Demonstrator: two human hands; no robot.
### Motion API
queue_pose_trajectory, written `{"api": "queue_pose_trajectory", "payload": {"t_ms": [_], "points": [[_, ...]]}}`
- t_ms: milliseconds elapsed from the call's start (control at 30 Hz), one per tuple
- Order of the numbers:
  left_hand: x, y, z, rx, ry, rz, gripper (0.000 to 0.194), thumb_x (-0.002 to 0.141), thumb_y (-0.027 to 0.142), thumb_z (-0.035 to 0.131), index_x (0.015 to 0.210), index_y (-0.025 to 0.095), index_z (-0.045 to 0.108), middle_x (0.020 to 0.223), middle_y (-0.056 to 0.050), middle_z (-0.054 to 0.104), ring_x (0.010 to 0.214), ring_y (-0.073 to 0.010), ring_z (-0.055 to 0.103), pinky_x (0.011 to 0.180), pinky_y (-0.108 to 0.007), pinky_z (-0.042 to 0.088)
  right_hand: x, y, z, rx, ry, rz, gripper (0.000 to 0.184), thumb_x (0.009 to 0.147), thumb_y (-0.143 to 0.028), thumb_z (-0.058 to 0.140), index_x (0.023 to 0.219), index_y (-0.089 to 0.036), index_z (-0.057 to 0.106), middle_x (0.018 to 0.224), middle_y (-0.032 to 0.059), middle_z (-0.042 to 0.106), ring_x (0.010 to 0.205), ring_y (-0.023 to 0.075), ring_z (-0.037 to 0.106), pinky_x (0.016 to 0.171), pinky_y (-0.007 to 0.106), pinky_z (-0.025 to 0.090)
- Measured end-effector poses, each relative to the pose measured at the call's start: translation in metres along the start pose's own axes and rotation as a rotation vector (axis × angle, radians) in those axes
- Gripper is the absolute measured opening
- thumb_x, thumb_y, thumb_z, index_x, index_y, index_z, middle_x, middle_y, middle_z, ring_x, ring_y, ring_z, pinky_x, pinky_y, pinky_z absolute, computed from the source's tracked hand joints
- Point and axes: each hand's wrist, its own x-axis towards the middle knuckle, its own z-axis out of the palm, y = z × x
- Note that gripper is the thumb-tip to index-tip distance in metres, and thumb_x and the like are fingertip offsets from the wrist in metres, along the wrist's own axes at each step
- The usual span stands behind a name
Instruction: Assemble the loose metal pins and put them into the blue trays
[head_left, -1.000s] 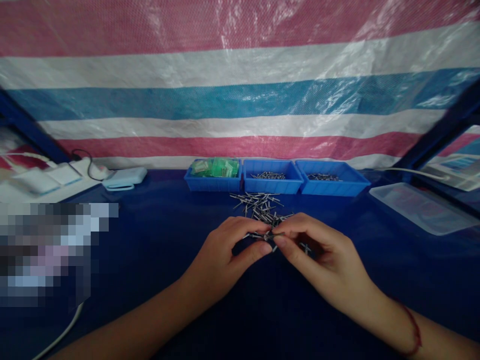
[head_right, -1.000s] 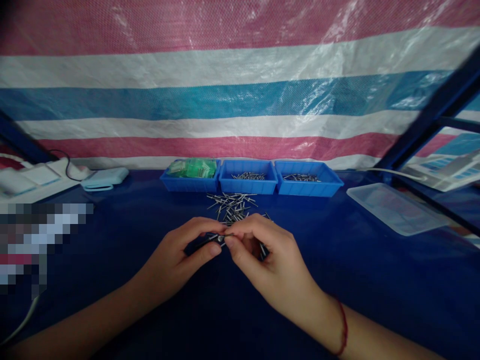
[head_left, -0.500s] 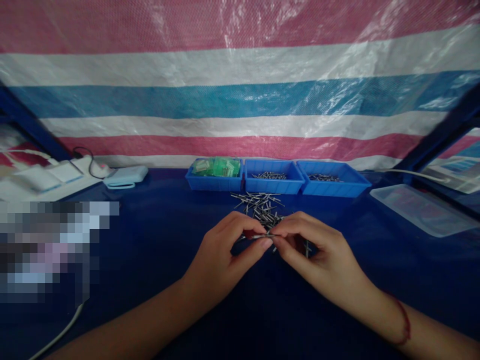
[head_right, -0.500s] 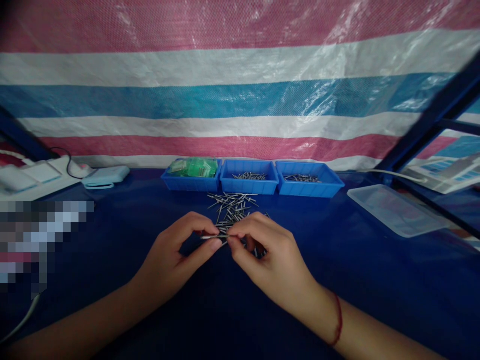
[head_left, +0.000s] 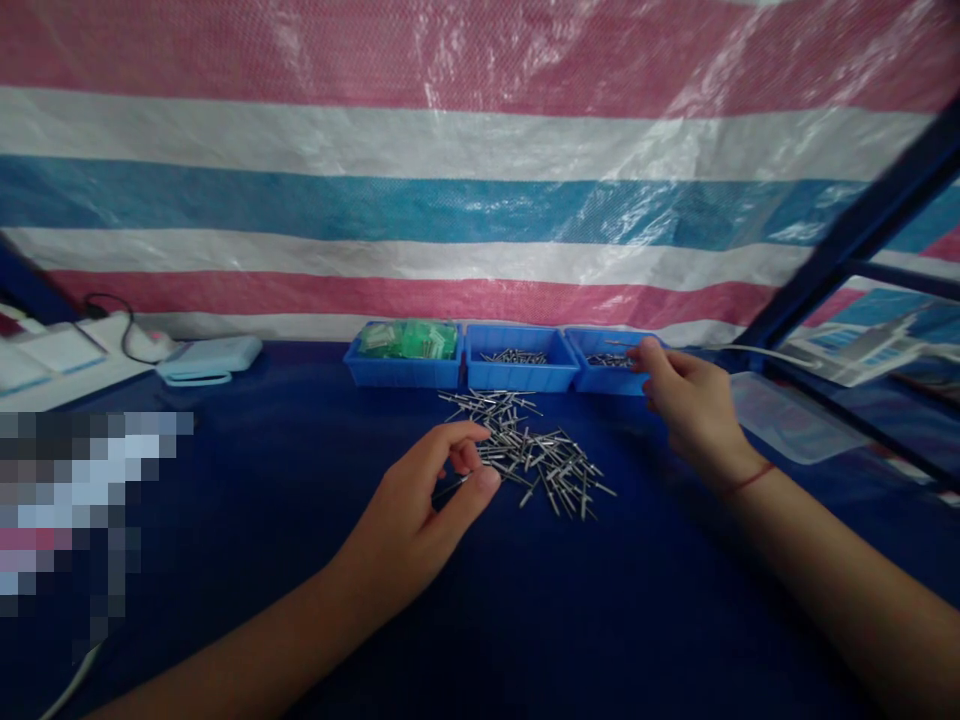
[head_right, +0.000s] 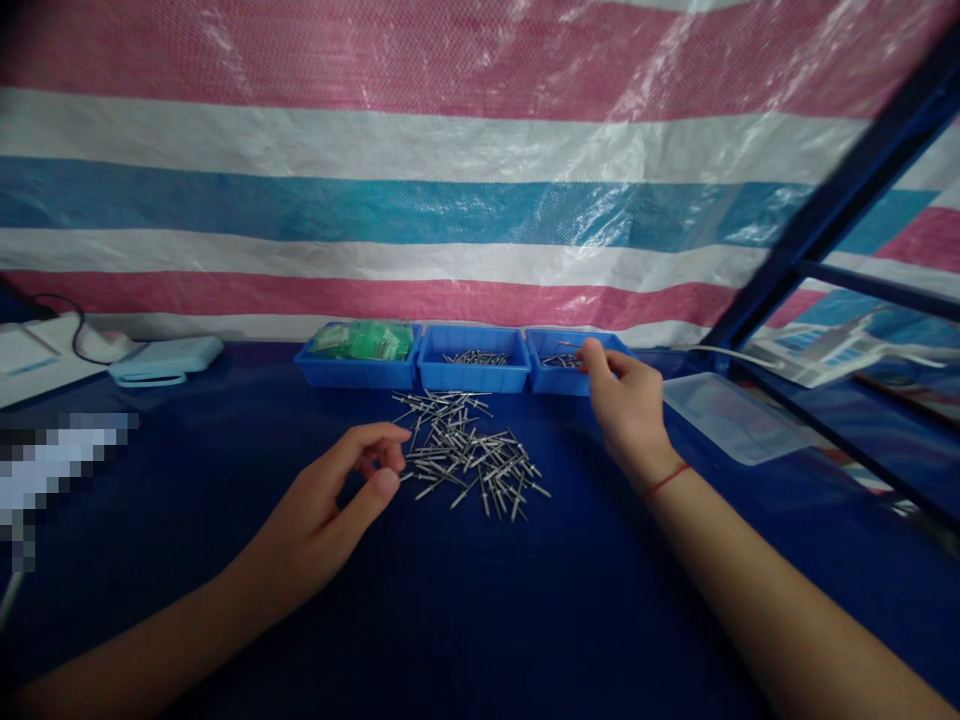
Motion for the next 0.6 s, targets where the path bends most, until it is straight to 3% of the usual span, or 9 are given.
{"api": "queue_pose_trajectory", "payload": {"t_ms": [100, 233, 367, 600], "points": [[0.004, -0.002, -0.003, 0.102, -0.064, 0.016, 0.023, 0.088, 0.031, 0.045, 0.106, 0.020, 0.054, 0.094, -0.004, 0.060, 0.087, -0.0176, 0.056, 0.075, -0.029, 0.044, 0.010, 0.001, -0.007, -0.145, -0.075, 0.046, 0.032, 0.076, -0.044, 0.056, 0.068, -0.015, 0.068, 0.059, 0.0037, 0.062, 0.050, 0.0151, 0.052, 0.049, 0.027, 0.039], [0.009, -0.009, -0.010, 0.335, -0.138, 0.046, 0.021, 0.086, 0.031, 0.048, 0.099, 0.018, 0.058, 0.097, -0.005, 0.061, 0.093, -0.0219, 0.055, 0.083, -0.038, 0.042, -0.005, -0.016, -0.008, -0.172, -0.167, -0.027, 0.022, 0.075, -0.033, 0.057, 0.064, -0.017, 0.067, 0.059, 0.0017, 0.063, 0.056, 0.0162, 0.055, 0.053, 0.027, 0.039], [0.010, -0.014, -0.016, 0.527, -0.247, 0.030, 0.028, 0.082, 0.041, 0.054, 0.098, 0.019, 0.060, 0.100, -0.006, 0.060, 0.091, -0.0254, 0.055, 0.080, -0.041, 0.042, -0.036, -0.033, -0.001, -0.165, -0.392, -0.212, 0.023, 0.080, -0.033, 0.052, 0.073, -0.018, 0.067, 0.065, 0.0007, 0.064, 0.057, 0.0152, 0.056, 0.054, 0.027, 0.040], [0.012, -0.016, -0.014, 0.564, -0.264, 0.083, 0.019, 0.091, 0.027, 0.046, 0.091, 0.020, 0.063, 0.095, -0.003, 0.061, 0.086, -0.0204, 0.056, 0.074, -0.034, 0.041, -0.084, -0.057, 0.005, -0.061, -0.711, -0.462, 0.017, 0.086, -0.022, 0.049, 0.076, -0.019, 0.062, 0.071, 0.0001, 0.062, 0.063, 0.0119, 0.057, 0.058, 0.024, 0.043]]}}
